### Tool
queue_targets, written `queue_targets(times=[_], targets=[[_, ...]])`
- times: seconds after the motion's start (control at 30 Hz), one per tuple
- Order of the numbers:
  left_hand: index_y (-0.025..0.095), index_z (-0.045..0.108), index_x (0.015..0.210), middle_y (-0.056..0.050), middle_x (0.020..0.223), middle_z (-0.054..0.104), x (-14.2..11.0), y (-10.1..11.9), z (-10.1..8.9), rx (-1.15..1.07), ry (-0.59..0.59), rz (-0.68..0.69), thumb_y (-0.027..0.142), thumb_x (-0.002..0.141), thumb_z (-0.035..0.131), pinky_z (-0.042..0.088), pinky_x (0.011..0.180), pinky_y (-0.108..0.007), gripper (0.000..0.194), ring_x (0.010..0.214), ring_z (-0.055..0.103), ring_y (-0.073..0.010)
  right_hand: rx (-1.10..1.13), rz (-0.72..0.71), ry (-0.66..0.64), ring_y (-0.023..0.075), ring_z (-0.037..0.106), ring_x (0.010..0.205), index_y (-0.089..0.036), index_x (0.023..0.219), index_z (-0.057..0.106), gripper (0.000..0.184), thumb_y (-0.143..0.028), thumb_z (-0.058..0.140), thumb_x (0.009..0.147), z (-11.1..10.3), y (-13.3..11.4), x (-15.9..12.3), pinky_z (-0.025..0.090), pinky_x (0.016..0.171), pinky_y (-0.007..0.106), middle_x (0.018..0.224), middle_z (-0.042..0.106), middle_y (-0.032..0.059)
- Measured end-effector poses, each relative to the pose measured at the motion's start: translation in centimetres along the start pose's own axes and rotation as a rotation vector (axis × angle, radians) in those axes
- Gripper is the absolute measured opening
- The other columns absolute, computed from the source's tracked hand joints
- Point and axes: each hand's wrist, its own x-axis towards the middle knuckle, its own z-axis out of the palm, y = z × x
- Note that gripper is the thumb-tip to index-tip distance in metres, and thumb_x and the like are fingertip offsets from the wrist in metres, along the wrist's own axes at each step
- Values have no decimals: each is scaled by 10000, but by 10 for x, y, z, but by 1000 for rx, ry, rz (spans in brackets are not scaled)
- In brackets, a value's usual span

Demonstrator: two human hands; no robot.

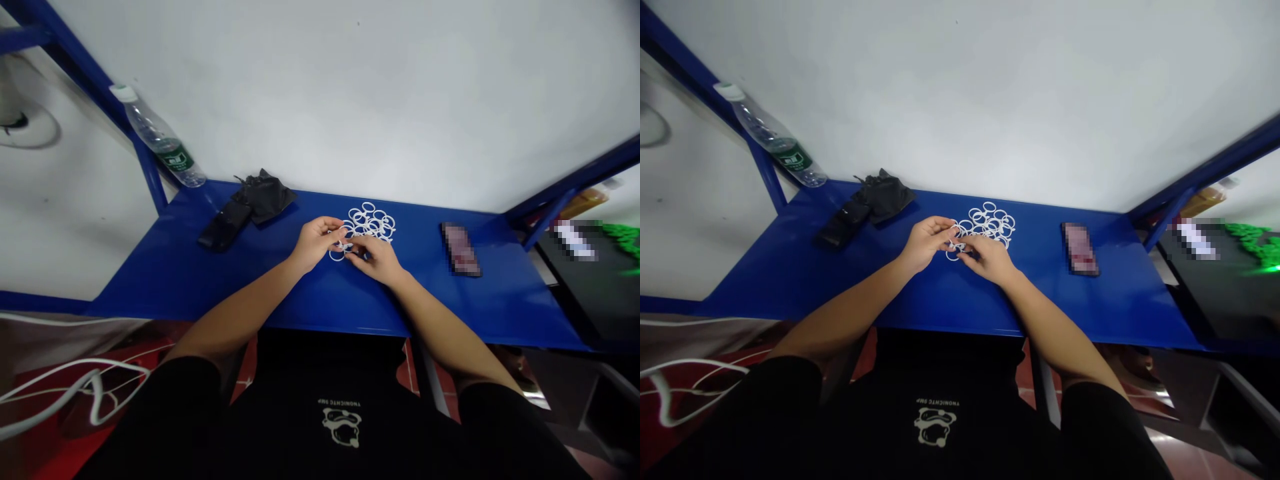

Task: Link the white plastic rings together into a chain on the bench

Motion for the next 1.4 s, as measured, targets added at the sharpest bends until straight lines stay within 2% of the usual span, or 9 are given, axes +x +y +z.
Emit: queue_targets(times=[0.13, 0.3, 0.4, 0.5, 0.63, 0.73, 1.1, 1.27, 1.4], targets=[[146, 704, 1166, -103, 1054, 798, -2, -1, 1, -79, -53, -74, 457, 917, 840, 665, 652, -250, 421, 878, 798, -184, -81, -30, 33, 203, 708, 764, -276, 1269, 733, 277, -405, 671, 1032, -2, 2, 0, 573, 741, 350, 929, 798, 54], [151, 707, 1378, -164, 1229, 792, -2, 4, -1, -9, -203, -95, 497, 963, 772, 676, 728, -303, 544, 984, 800, -230, -151, -47, 47, 195, 685, 708, -283, 1143, 787, 206, -367, 621, 1055, -3, 5, -3, 543, 684, 340, 845, 777, 46], [169, 640, 1498, -147, 1206, 801, -5, 5, -2, 129, -269, 56, 487, 980, 741, 663, 782, -325, 616, 998, 798, -231, -146, -25, 79, 187, 679, 679, -261, 1029, 797, 217, -381, 618, 1057, -4, 7, -3, 531, 655, 330, 811, 774, 46], [178, 631, 1512, -113, 1136, 818, -10, 5, -2, 417, -203, 319, 435, 994, 724, 644, 876, -355, 586, 958, 795, -204, -128, -2, 114, 183, 681, 662, -246, 995, 794, 239, -404, 625, 1051, -5, 7, -2, 529, 642, 327, 799, 782, 49], [198, 750, 1342, -86, 1050, 838, -13, 7, 0, 788, -61, 596, 419, 987, 750, 613, 940, -386, 417, 942, 797, -211, -101, 39, 121, 186, 689, 656, -249, 963, 788, 254, -423, 623, 1045, -6, 6, -1, 537, 638, 333, 789, 787, 49], [224, 807, 1192, -78, 1036, 844, -12, 7, 1, 869, -39, 689, 373, 1022, 710, 604, 898, -378, 246, 934, 804, -212, -79, 29, 138, 189, 701, 666, -253, 991, 789, 235, -410, 622, 1042, -6, 6, -2, 543, 640, 335, 802, 794, 47], [223, 815, 1125, -62, 973, 825, -12, 4, 2, 853, -104, 734, 237, 1041, 599, 616, 836, -344, 232, 889, 775, -182, -77, -23, 18, 196, 691, 693, -246, 978, 753, 251, -399, 574, 1064, -2, 2, -1, 543, 667, 333, 820, 776, 54], [208, 799, 1169, -84, 1040, 801, -9, 7, -1, 789, -179, 720, 245, 1085, 563, 624, 881, -353, 253, 956, 757, -186, -91, 30, 64, 200, 693, 689, -246, 920, 756, 289, -446, 600, 1059, -1, 3, -2, 519, 644, 334, 788, 766, 56], [223, 797, 1180, -79, 1080, 772, -7, 6, -2, 729, -242, 666, 237, 1087, 562, 620, 868, -333, 253, 959, 738, -174, -123, 109, 125, 188, 672, 652, -242, 873, 757, 358, -589, 736, 957, -8, 6, -2, 496, 599, 327, 774, 768, 49]])
